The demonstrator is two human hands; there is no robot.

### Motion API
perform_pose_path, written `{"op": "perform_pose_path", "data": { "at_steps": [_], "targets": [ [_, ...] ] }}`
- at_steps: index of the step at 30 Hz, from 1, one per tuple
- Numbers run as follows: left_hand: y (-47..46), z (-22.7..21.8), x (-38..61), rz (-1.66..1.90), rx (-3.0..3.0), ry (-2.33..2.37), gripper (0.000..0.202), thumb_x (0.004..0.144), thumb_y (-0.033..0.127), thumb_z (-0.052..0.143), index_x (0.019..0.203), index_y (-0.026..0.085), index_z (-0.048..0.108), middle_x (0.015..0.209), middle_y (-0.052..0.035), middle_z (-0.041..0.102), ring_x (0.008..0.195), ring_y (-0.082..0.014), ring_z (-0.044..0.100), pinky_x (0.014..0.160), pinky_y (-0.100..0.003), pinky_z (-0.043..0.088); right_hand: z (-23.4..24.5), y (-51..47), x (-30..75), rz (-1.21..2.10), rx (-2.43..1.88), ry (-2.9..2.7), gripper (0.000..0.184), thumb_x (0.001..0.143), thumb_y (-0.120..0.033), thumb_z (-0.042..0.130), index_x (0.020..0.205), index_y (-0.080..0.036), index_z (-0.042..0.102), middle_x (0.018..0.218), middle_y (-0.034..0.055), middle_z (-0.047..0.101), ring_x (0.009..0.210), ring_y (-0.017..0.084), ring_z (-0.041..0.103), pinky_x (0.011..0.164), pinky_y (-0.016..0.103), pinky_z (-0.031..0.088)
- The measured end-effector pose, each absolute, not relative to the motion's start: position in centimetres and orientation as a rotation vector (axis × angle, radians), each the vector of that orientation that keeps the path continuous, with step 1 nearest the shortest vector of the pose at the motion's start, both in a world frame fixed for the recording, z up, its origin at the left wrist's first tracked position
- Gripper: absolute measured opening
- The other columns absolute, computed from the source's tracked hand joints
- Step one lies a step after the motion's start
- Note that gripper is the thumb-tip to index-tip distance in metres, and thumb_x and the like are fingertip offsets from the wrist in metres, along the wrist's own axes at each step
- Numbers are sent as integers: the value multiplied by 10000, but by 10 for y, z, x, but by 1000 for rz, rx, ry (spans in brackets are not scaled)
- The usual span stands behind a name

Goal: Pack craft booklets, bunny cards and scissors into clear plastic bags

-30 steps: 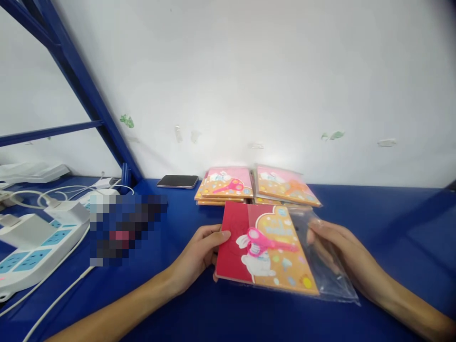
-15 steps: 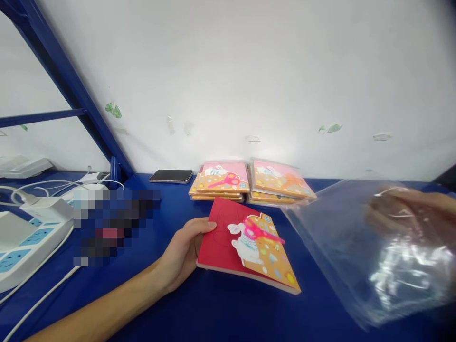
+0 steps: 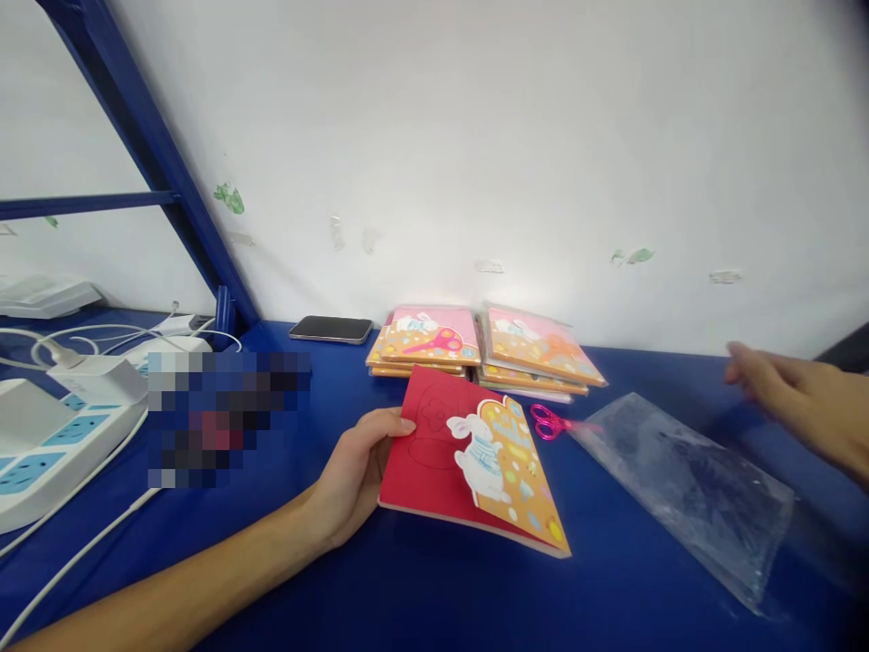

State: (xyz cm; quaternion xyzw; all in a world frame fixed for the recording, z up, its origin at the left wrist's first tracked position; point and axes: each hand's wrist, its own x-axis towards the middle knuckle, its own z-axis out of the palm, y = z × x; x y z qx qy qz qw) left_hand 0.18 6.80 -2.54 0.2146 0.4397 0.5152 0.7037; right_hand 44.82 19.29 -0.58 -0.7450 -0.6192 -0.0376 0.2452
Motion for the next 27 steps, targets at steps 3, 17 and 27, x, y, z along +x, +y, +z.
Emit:
{"op": "perform_pose_path", "data": {
  "at_steps": [3,17,27],
  "targets": [
    [68,-26,0,1134,474,948,310,742,200,679,1020,79,742,912,-119,806,762,-284,766,661,-344,610,0,173,409,-46,-1829,-1531,597,993,-556,442,579,-156,604,543,65,555,546,137,497,637,389,369],
    [65,-31,4,1111,620,889,185,756,227,743,915,133,745,835,-74,801,696,-196,749,691,-265,619,-40,119,255,1692,-1290,-1514,643,790,-776,662,535,-201,529,424,-27,463,376,87,396,401,230,277],
    [75,-37,2,864,972,904,397,1016,419,509,1252,105,569,740,-130,783,517,-207,746,290,-142,414,-42,120,262,1613,-1273,-1492,646,798,-766,658,479,-221,523,380,-12,430,367,115,412,416,264,367]
  ]
}}
